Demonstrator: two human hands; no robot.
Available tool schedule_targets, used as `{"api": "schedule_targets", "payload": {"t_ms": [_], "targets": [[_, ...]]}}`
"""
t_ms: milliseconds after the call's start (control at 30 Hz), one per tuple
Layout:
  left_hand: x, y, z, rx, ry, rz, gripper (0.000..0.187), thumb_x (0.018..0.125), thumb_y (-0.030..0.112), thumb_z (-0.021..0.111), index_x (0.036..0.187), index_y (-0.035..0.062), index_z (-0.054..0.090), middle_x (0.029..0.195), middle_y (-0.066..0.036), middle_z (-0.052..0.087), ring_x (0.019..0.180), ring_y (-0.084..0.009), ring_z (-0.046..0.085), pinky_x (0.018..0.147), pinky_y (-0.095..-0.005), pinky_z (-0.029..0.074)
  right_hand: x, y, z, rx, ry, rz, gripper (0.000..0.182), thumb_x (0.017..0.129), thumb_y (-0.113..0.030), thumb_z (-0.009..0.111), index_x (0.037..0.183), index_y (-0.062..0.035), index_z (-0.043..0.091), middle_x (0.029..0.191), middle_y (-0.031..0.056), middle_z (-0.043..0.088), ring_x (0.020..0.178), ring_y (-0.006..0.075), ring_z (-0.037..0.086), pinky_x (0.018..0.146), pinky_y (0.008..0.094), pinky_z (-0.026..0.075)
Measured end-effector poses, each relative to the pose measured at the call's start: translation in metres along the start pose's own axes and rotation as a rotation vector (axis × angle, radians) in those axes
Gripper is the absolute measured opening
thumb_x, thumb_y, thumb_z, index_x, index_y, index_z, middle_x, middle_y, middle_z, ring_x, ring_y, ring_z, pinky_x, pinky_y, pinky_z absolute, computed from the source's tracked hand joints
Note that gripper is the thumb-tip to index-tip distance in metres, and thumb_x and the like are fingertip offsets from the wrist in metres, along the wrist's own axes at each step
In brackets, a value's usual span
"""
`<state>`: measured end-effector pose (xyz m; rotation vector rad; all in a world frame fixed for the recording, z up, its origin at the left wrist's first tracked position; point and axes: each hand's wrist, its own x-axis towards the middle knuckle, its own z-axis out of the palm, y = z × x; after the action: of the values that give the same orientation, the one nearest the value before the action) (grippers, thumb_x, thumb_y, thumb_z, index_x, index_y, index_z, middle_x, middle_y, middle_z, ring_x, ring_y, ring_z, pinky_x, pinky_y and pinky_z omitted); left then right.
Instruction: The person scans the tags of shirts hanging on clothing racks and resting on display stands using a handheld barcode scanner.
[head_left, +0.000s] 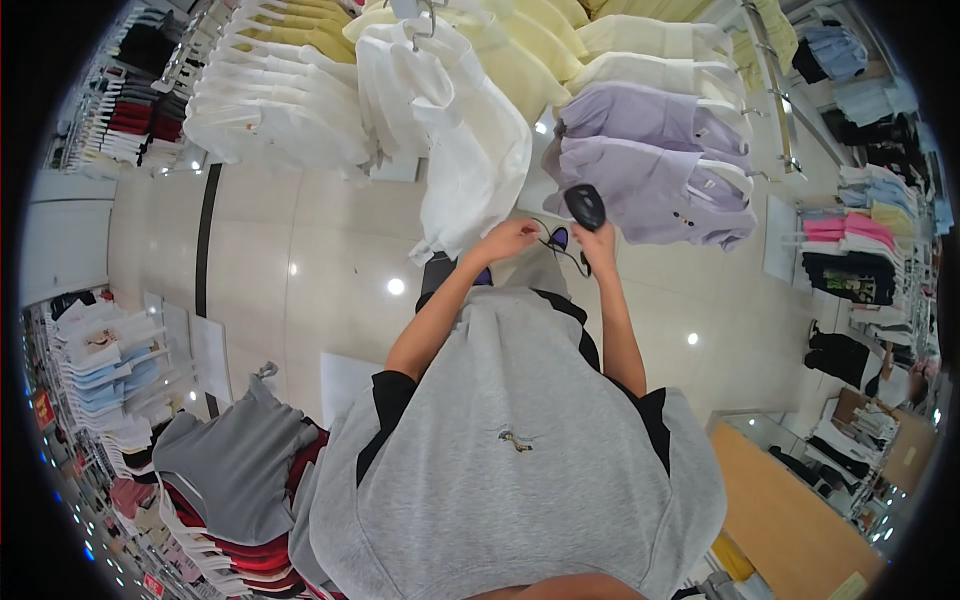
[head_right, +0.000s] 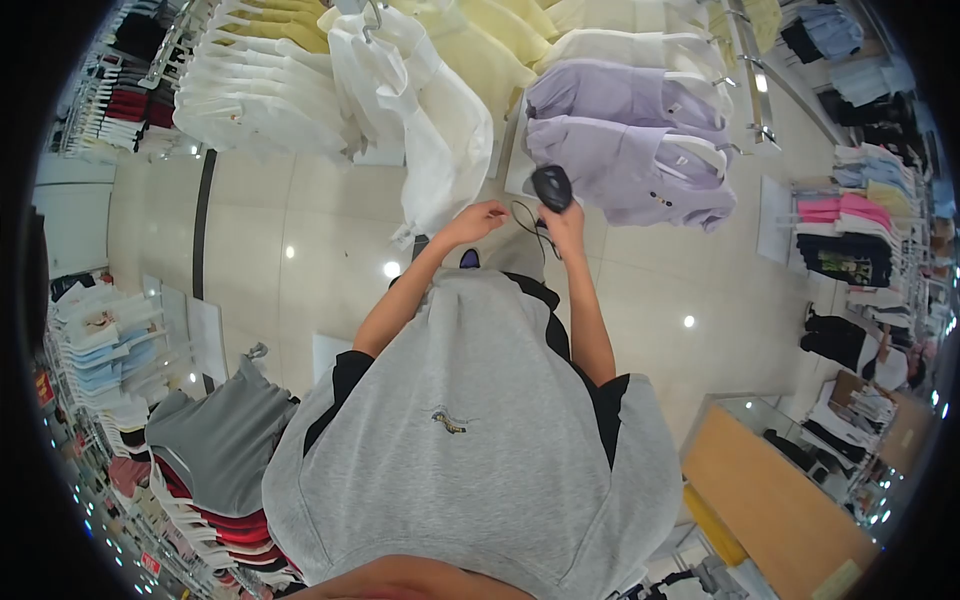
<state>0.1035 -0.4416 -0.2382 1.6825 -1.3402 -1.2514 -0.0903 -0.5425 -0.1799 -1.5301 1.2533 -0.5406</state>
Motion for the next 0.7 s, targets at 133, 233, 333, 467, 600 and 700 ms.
{"api": "schedule_targets", "payload": {"t_ms": [133,233,333,467,600,700], "targets": [[-0.013,0.058,-0.026,-0.268,0.015,0.062,0.033,0.091,0.025,0.059,0.115,0.0023,0.057,0.102,-0.009,0.064,0.099,-0.019,0.06,0.084,-0.0315,0.047,-0.035,0.013,-0.024,0.368,0.052,0.184,0.022,0.074,-0.011,0.066,0.093,0.0004,0.064,0.072,0.0039,0.06,0.06,0.0118,0.054,0.06,0.026,0.044],[-0.02,0.093,-0.04,-0.272,0.124,0.092,0.04,0.091,0.028,0.06,0.121,0.0035,0.052,0.11,-0.01,0.06,0.101,-0.019,0.058,0.088,-0.0315,0.045,-0.046,0.023,-0.03,0.452,0.067,0.193,0.024,0.075,-0.007,0.062,0.099,-0.0007,0.063,0.078,0.0025,0.058,0.069,0.0124,0.054,0.066,0.0259,0.044],[-0.025,0.107,-0.026,-0.247,0.181,0.217,0.046,0.089,0.028,0.063,0.125,0.0023,0.048,0.112,-0.01,0.059,0.1,-0.0202,0.058,0.087,-0.0331,0.046,-0.058,-0.01,-0.023,0.319,-0.063,0.022,0.032,0.076,-0.007,0.06,0.108,-0.0006,0.058,0.088,0.0014,0.058,0.084,0.013,0.054,0.08,0.0278,0.042],[-0.035,0.107,0.004,-0.593,-0.004,0.288,0.049,0.088,0.026,0.065,0.124,0.0002,0.046,0.106,-0.009,0.059,0.098,-0.0179,0.057,0.084,-0.0324,0.047,-0.071,-0.059,0.01,0.435,-0.111,-0.185,0.045,0.074,-0.007,0.061,0.118,0.0004,0.054,0.103,0.0059,0.058,0.095,0.0156,0.054,0.087,0.0293,0.043],[-0.046,0.112,-0.002,-0.78,0.041,0.063,0.046,0.089,0.024,0.062,0.125,0.0008,0.043,0.101,-0.006,0.056,0.088,-0.0134,0.058,0.075,-0.0285,0.049,-0.081,-0.102,-0.008,0.214,-0.222,-0.366,0.047,0.076,-0.004,0.056,0.123,0.0009,0.052,0.116,0.0116,0.055,0.096,0.0217,0.058,0.085,0.0322,0.045],[-0.047,0.096,-0.003,-0.791,0.113,0.012,0.036,0.087,0.015,0.063,0.116,0.0007,0.047,0.083,-0.004,0.055,0.067,-0.0124,0.058,0.062,-0.0274,0.048,-0.06,-0.077,-0.038,-0.169,0.206,-0.56,0.037,0.081,-0.006,0.056,0.118,-0.0014,0.057,0.107,0.01,0.06,0.094,0.0164,0.058,0.079,0.0304,0.048]]}}
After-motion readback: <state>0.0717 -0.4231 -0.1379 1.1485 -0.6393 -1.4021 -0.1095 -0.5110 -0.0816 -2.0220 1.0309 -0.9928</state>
